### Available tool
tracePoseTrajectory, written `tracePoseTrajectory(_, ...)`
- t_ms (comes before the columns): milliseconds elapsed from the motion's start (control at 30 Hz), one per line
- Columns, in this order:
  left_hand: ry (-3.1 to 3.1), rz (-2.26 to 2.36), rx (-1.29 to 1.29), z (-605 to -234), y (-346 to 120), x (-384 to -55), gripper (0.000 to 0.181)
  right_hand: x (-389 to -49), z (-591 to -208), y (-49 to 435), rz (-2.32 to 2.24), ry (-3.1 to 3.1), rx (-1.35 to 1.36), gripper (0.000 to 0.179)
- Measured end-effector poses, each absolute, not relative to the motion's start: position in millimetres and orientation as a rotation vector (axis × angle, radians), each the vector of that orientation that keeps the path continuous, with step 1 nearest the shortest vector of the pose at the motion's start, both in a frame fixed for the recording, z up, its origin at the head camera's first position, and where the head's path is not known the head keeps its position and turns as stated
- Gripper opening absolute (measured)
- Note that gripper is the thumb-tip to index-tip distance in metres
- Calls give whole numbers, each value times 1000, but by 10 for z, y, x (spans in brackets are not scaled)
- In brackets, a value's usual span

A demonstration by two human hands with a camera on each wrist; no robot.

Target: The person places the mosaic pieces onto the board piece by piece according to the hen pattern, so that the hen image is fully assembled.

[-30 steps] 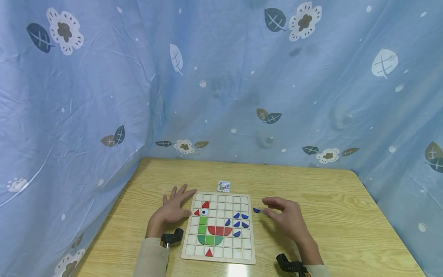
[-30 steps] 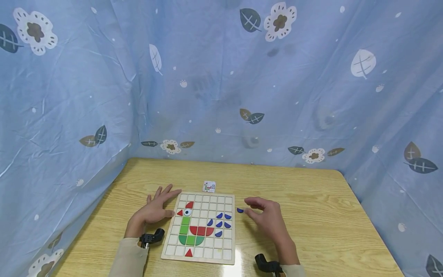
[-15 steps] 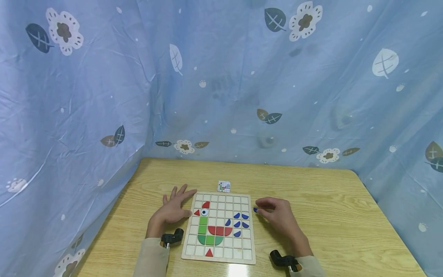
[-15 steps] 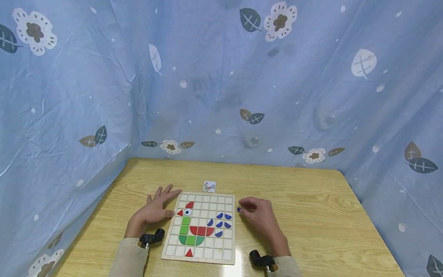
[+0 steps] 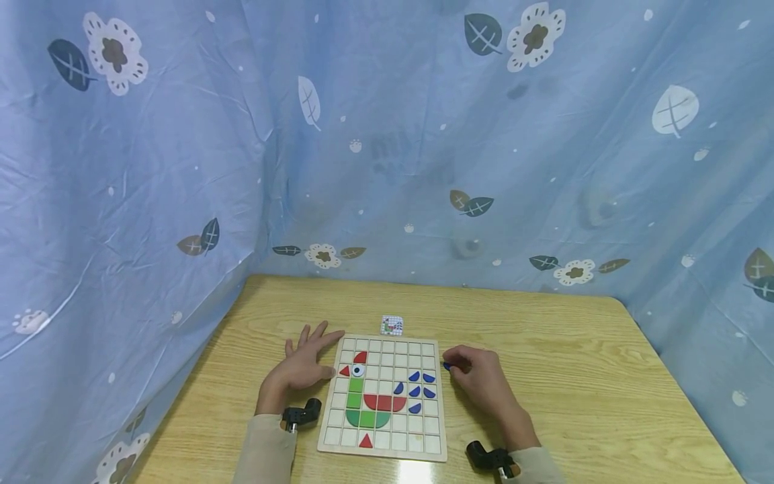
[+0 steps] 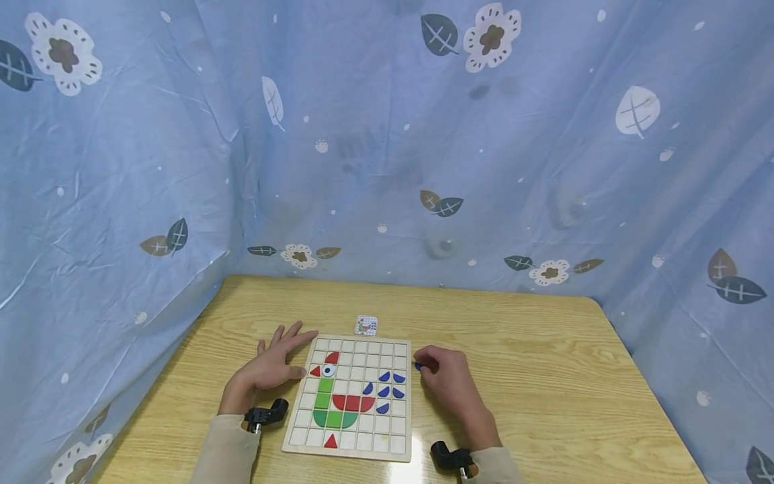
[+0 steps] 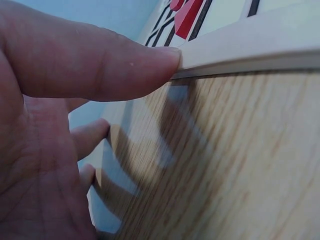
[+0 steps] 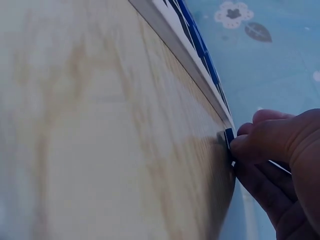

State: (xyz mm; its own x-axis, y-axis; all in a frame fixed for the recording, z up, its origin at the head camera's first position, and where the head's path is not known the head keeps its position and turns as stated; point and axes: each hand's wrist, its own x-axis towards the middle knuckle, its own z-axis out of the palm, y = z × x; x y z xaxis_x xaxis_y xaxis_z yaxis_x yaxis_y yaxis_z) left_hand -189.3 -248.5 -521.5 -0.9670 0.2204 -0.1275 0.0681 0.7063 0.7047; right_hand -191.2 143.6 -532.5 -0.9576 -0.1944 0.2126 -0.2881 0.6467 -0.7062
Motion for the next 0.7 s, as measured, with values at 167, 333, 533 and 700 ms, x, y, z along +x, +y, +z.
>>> tracePoseTrajectory(167, 2707, 1110, 235, -5224, -2483, -1896, 81, -1845, -5295, 1432, 1216, -2756, 368, 26)
tracePoseTrajectory(333, 2708, 1104, 229, -5222, -2477, -1897, 81, -1720, -5247, 1444, 1265, -2742, 367, 25)
tracePoseTrajectory(533, 2709, 1095, 222, -5212, -2477, -1894, 82, -1521, -5155, 1432, 1251, -2708, 405, 28)
tracePoseTrajectory(700, 2711, 1089, 222, -5206, -2483, -1886, 82, -1370, -5122, 1411, 1241, -2664, 490, 31)
